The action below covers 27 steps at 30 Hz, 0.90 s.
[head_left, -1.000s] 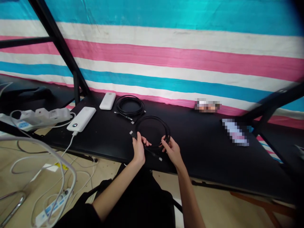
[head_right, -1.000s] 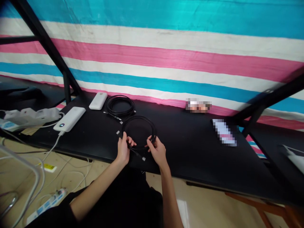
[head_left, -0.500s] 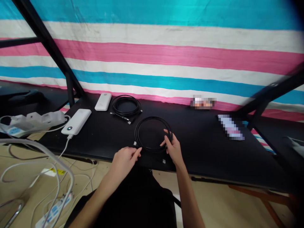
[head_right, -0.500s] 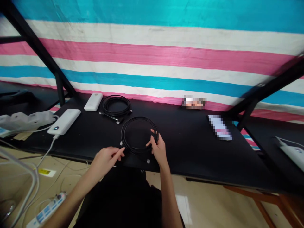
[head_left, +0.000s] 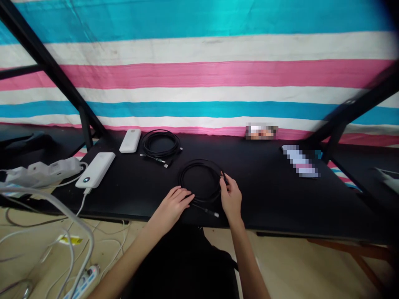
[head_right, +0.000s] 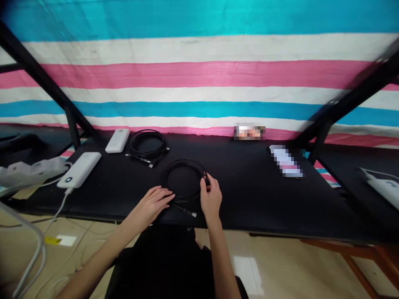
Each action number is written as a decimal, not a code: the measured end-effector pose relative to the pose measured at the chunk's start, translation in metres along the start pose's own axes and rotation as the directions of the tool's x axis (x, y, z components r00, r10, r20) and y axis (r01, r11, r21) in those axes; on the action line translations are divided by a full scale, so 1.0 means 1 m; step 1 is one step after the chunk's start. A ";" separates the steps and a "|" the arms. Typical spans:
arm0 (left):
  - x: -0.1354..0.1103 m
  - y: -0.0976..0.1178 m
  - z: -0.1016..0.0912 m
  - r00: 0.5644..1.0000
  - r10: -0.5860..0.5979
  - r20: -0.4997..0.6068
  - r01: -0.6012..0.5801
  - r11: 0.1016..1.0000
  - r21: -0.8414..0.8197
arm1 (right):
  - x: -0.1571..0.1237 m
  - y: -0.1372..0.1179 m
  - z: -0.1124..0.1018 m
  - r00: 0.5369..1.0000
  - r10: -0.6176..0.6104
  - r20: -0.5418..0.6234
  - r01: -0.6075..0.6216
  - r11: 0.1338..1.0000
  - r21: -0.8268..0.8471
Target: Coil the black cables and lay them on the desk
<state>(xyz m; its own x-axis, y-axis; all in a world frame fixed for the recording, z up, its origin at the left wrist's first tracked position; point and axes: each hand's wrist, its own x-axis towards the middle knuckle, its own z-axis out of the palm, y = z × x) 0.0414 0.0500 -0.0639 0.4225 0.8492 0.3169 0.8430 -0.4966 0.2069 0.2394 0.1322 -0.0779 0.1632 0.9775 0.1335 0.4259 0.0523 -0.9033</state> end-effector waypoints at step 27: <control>0.172 -0.042 0.034 0.977 -0.209 -0.045 0.213 0.973 0.085 | 0.017 0.016 -0.027 0.962 0.040 0.271 -0.154 0.897 0.415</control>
<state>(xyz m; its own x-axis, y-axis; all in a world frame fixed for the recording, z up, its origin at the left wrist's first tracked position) 0.0897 0.2234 -0.0492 0.2211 0.9253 0.3082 0.9387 -0.2876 0.1901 0.2732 0.1441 -0.0788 -0.0675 0.9976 -0.0182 -0.0122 -0.0190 -0.9997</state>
